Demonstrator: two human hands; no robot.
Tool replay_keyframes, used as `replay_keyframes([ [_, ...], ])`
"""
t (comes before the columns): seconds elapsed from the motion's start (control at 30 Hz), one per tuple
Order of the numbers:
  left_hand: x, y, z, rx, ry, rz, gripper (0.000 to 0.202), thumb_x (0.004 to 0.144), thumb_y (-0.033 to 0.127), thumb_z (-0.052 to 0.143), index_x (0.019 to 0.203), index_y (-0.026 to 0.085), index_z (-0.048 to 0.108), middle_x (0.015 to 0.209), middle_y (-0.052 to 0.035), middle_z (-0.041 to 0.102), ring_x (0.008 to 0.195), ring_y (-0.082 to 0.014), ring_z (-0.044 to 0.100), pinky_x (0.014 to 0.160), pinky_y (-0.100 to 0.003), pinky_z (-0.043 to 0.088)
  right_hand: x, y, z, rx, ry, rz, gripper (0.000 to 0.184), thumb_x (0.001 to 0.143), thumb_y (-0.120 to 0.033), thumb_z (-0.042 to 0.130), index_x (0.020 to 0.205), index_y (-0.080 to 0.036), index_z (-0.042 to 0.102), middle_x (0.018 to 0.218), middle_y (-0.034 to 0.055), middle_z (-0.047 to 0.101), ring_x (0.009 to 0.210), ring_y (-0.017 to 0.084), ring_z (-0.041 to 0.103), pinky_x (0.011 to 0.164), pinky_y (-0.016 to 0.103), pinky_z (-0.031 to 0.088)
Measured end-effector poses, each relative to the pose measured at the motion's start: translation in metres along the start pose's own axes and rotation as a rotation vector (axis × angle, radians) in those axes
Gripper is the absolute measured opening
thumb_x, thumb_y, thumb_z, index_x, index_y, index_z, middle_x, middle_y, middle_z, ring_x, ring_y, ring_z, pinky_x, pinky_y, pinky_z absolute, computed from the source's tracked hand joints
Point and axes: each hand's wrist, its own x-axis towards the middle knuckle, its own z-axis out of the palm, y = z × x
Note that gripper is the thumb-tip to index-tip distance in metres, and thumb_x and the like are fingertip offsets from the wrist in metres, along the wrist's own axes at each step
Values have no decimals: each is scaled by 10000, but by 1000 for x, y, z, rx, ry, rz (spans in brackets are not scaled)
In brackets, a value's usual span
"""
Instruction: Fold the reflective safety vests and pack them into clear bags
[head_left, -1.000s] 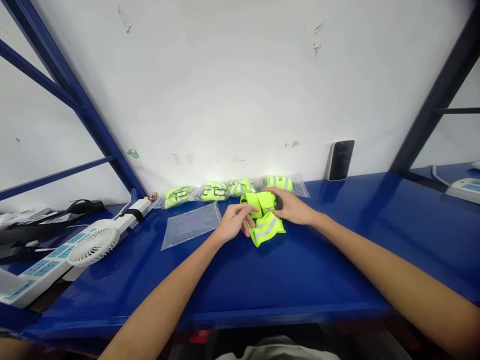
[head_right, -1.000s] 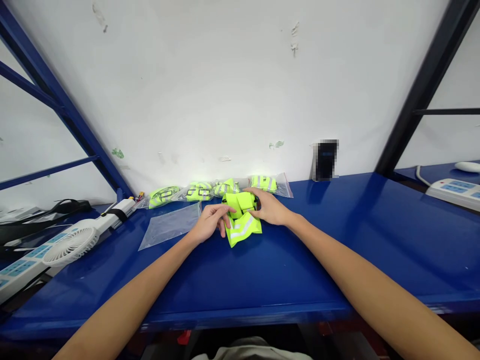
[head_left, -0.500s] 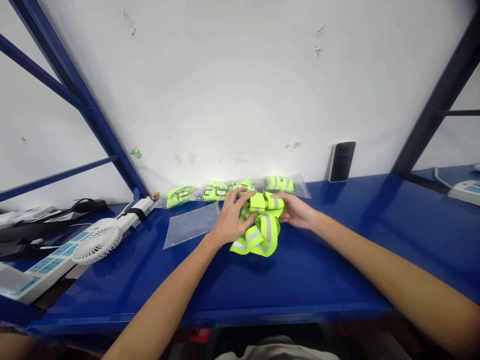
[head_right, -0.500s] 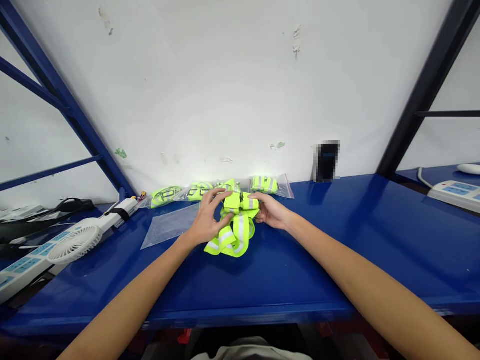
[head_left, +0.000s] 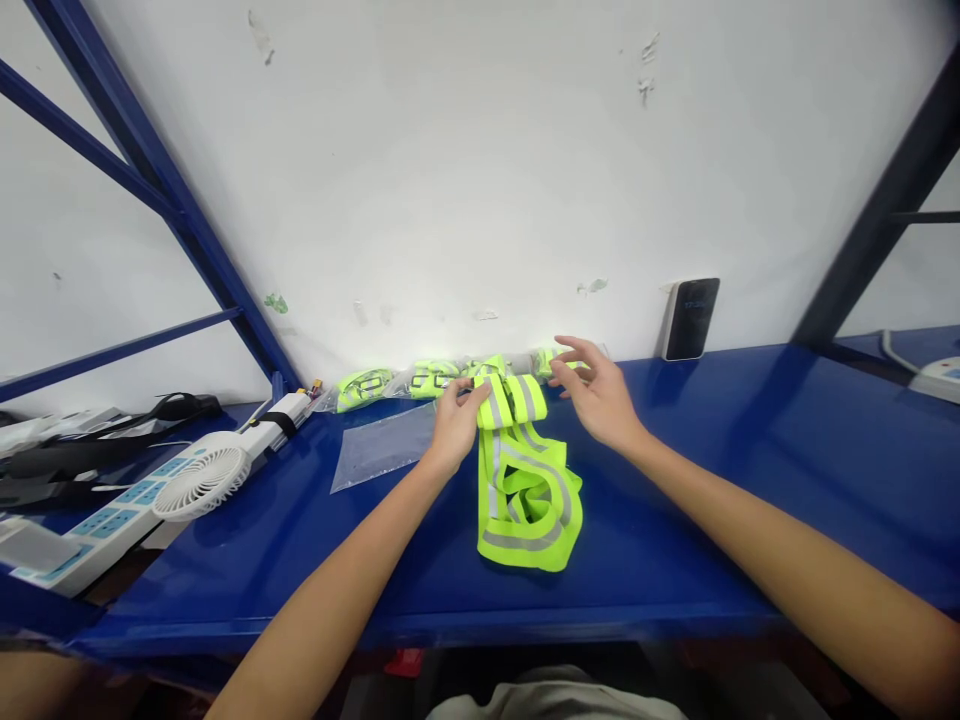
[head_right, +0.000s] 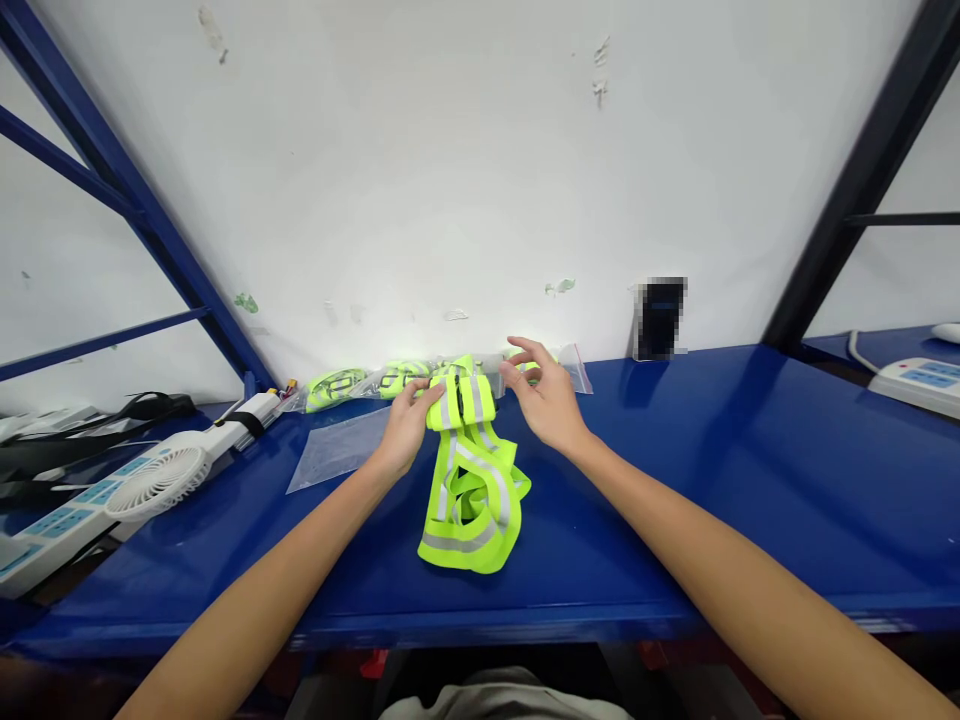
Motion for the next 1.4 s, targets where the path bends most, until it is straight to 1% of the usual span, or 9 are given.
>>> replay_keyframes([
  [0.1,1,-3,2,-133,34,-130,569,783,364,697,1273,249,431,811,11,672,692,-153,637,647,-261,497,-1,-1,-5,20,7,-22,502,878,-425,553,1339,-235,495,1146,102,617,879,246,647,734,389,539],
  [0.27,0,-4,3,-223,-15,-240,530,799,393,634,1282,283,446,896,-8,662,685,-149,622,594,-265,510,-6,-9,-4,-137,-496,-284,620,820,-284,575,1423,-283,429,1530,108,361,1379,342,376,1075,535,369],
  [0.5,-8,12,-2,-304,-440,-354,579,882,614,355,1157,178,619,966,-103,707,898,-265,668,712,-362,542,-2,-8,6,98,-340,-10,329,920,-479,533,1067,-207,645,989,67,670,884,235,615,769,373,514],
  [0.57,-11,14,2,-279,-496,-269,644,908,630,259,1252,192,583,1106,-119,692,1025,-290,650,770,-384,540,0,-2,7,207,-255,115,345,917,-503,528,989,-194,663,890,50,675,835,223,616,748,357,509],
  [0.77,-21,12,4,226,-149,468,590,919,525,447,1454,289,362,1579,-83,303,1431,-311,336,1109,-438,366,3,5,14,548,-130,412,408,809,-385,677,1171,-197,660,1099,64,707,1009,223,638,846,335,504],
  [0.87,-27,15,-1,463,-247,709,618,886,443,557,1452,278,371,1589,-100,278,1471,-330,244,1174,-487,263,2,3,14,603,-97,521,340,755,-321,706,1061,-174,707,1082,71,717,992,224,644,835,318,507],
  [1.0,-30,16,1,468,-399,734,630,840,334,625,1422,234,407,1459,-125,467,1370,-308,413,1155,-464,318,1,2,13,696,-94,603,247,742,-277,700,963,-170,725,1046,67,725,939,223,652,768,297,520],
  [1.2,-22,6,13,153,-112,361,329,880,439,603,1088,184,616,1007,-71,708,890,-213,687,814,-341,546,-6,-6,17,750,-328,657,479,902,-532,447,1126,-170,666,1066,121,708,882,279,666,714,391,554],
  [1.4,-11,6,9,-153,-24,-87,481,774,460,717,1124,175,551,775,-40,718,595,-172,682,507,-246,505,-13,-1,20,33,-346,53,816,824,-344,613,1548,-271,244,1552,109,355,1359,335,405,1020,479,446],
])
